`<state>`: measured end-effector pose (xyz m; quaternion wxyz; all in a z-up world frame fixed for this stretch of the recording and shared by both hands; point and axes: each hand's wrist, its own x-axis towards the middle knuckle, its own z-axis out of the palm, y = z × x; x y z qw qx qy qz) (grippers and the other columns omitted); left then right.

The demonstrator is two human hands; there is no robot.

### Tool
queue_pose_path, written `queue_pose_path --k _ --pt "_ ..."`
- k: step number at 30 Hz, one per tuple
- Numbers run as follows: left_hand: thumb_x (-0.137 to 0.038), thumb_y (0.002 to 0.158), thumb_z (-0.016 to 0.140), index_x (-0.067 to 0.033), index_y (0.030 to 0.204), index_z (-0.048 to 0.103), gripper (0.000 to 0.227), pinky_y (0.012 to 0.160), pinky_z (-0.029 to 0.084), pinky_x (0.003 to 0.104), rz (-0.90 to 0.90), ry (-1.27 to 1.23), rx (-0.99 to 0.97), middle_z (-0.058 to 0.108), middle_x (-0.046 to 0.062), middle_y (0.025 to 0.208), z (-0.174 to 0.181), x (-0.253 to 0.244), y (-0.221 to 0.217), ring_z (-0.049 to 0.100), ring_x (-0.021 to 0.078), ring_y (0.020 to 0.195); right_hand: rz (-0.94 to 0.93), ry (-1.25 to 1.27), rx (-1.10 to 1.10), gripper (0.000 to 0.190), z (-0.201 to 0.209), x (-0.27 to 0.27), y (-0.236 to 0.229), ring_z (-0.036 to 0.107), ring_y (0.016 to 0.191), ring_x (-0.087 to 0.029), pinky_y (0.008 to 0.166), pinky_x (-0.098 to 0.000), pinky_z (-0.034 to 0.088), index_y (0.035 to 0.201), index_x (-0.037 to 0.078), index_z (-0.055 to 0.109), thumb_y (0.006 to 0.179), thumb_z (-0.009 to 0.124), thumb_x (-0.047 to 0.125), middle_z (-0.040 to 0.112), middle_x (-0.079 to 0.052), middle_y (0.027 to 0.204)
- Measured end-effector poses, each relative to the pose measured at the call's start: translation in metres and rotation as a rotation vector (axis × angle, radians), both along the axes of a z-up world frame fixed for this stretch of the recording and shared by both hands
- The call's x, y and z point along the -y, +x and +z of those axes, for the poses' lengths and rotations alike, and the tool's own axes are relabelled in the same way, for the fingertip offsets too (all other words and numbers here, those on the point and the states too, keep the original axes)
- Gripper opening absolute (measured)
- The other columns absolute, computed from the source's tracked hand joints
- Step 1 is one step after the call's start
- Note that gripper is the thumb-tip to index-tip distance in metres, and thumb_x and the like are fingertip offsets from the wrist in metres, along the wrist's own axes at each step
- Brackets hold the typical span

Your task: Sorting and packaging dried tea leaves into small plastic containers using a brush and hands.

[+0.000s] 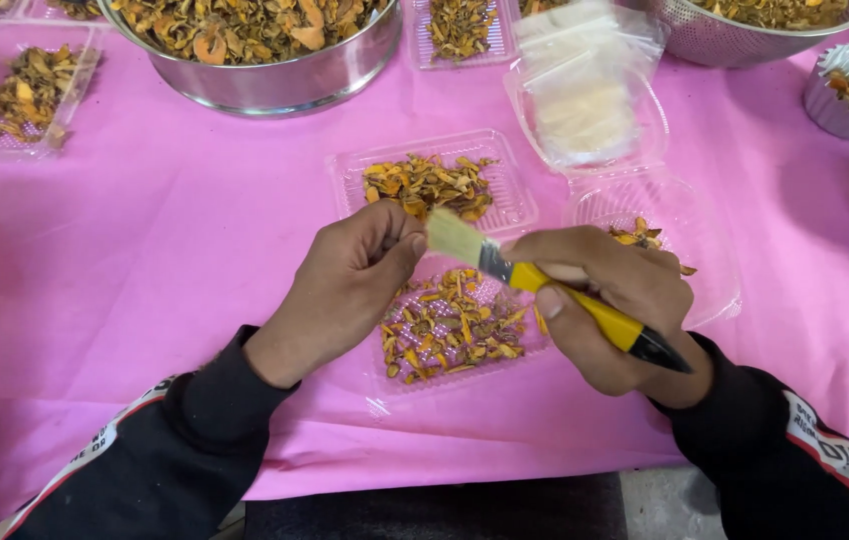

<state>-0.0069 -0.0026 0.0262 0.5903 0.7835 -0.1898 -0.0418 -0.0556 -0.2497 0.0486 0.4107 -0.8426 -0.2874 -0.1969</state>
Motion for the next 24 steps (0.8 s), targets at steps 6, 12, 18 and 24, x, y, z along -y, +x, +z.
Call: queue_pose_path --k 6,12,18,24 --pt "-0.01 0.105 0.057 -0.0145 0.079 0.05 0.027 0.057 0.036 0.025 0.008 0.0 -0.002 0.048 -0.006 0.068 -0.001 0.001 0.001 0.039 0.0058 0.063 0.242 0.02 0.066 0.022 -0.001 -0.005 0.011 0.07 0.057 -0.014 0.054 -0.0237 0.057 0.11 -0.002 0.064 0.093 0.051 0.001 0.073 -0.01 0.083" --pt "-0.005 0.105 0.053 -0.0148 0.079 0.046 0.029 0.054 0.031 0.026 -0.01 -0.071 -0.015 0.041 -0.007 0.068 -0.003 0.002 0.002 0.034 0.0049 0.061 0.164 0.011 0.016 0.027 0.0 -0.006 0.004 0.071 0.054 -0.007 0.051 -0.0177 0.056 0.117 0.0 0.065 0.098 0.053 0.014 0.075 -0.004 0.083" --pt "-0.01 0.106 0.055 -0.0149 0.08 0.046 0.028 0.058 0.033 0.025 -0.038 -0.12 -0.021 0.041 -0.007 0.069 -0.004 -0.003 0.004 0.035 0.0056 0.063 0.069 -0.06 0.082 0.022 0.01 -0.008 0.007 0.063 0.059 -0.012 0.061 -0.024 0.053 0.11 0.004 0.069 0.097 0.052 -0.002 0.074 -0.006 0.092" --pt "-0.011 0.106 0.051 -0.0149 0.084 0.048 0.023 0.062 0.034 0.024 -0.167 -0.163 -0.054 0.04 -0.008 0.077 0.002 0.001 -0.004 0.036 0.0051 0.069 0.183 -0.114 0.233 0.028 0.01 -0.03 0.017 0.064 0.092 -0.026 0.09 -0.0328 0.053 0.119 -0.008 0.064 0.098 0.072 0.009 0.063 -0.018 0.104"
